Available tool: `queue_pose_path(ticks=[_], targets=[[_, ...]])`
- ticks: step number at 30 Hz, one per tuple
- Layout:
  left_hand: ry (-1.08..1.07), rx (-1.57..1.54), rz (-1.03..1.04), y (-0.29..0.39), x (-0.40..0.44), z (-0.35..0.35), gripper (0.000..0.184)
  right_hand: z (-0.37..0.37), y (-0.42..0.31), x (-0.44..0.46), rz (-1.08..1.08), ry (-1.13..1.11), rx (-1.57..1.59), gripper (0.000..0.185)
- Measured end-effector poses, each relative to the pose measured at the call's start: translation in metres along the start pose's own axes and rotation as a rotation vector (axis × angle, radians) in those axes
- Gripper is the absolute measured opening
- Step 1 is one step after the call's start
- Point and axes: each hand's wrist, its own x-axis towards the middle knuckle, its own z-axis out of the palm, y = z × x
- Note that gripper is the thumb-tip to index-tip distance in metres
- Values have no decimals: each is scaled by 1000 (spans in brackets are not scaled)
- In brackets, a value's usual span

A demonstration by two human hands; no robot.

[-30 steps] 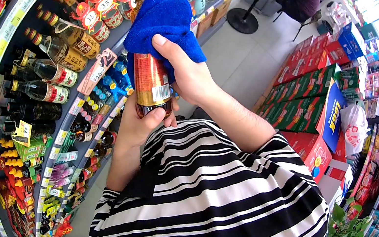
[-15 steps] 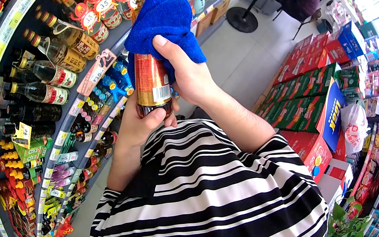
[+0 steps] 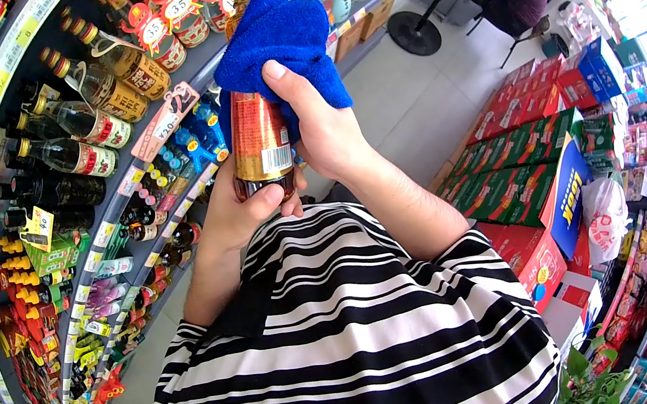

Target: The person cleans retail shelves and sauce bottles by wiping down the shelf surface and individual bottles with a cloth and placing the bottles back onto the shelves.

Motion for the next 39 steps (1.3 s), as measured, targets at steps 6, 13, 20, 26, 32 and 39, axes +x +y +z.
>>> queue_pose_path(ticks=[6,13,20,26,32,39], targets=[[0,5,-1,-1,0,2,43,-1,-2,-3,15,17,-5,35],[1,-3,-2,-2,0,6,43,-3,-4,-6,11,37,-5,35],[48,47,-4,-2,0,9,42,-10,5,-8,-82,5,-132,29],[285,481,148,-2,7,1,63,-6,19,-28,-183,-113,-417,32],[286,646,134,-10,5,-8,72,-16,27,-34,-343,-186,-662,27],[491,1005,72,-5,3,13,73,-8,16,-24,-286,-71,-486,24]])
